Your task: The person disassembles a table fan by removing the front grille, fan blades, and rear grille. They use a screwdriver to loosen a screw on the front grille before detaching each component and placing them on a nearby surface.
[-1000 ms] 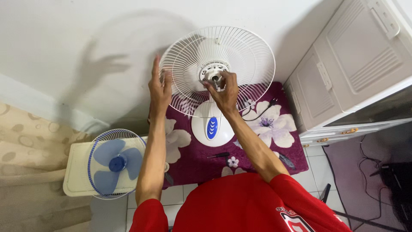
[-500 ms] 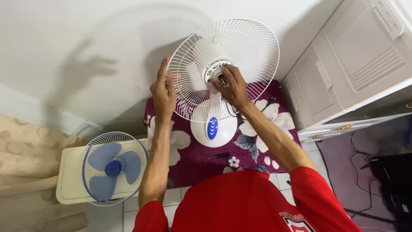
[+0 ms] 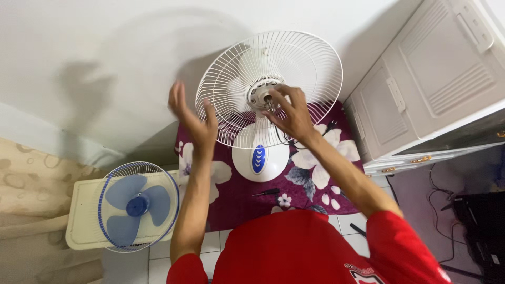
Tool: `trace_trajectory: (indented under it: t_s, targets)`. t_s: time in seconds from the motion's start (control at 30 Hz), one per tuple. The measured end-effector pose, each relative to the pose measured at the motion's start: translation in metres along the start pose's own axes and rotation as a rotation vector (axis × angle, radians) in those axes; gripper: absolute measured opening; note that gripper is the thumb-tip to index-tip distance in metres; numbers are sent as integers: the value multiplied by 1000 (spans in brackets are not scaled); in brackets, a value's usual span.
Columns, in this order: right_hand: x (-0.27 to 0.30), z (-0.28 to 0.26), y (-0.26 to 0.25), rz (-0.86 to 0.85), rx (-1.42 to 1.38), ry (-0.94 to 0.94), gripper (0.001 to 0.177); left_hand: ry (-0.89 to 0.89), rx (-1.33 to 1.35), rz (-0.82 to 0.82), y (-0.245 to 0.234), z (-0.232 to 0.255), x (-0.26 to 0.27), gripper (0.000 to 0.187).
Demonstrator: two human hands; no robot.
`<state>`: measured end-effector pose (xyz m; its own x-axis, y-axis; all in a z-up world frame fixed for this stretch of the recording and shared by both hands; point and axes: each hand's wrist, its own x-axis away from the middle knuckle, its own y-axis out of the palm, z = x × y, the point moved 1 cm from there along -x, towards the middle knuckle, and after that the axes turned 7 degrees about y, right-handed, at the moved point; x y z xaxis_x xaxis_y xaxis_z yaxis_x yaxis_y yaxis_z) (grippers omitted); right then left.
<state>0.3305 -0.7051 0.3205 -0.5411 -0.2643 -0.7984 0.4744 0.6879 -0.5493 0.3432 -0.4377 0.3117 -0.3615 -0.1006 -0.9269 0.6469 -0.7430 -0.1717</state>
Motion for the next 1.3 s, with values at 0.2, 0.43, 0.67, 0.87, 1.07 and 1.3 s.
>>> trace_trajectory:
  t_s: [0.2, 0.43, 0.67, 0.87, 1.07, 1.3]
  targets:
    - [31, 14, -44, 339, -32, 264, 52, 155, 4, -311, 36, 49, 49, 61]
    - [23, 66, -76, 456, -189, 533, 51, 215, -106, -349, 101, 53, 47, 71]
    - [40, 85, -37, 323, -641, 741, 47, 121, 1, -255, 110, 51, 56, 61]
    - [45, 91, -32, 361, -564, 708, 53, 81, 2, -175, 118, 51, 65, 59]
    - [45, 92, -34, 360, -565, 690, 53, -186, 91, 1, 140, 65, 77, 49]
    - [44, 96, -35, 357, -664, 667, 48, 37, -125, -112, 121, 67, 65, 78]
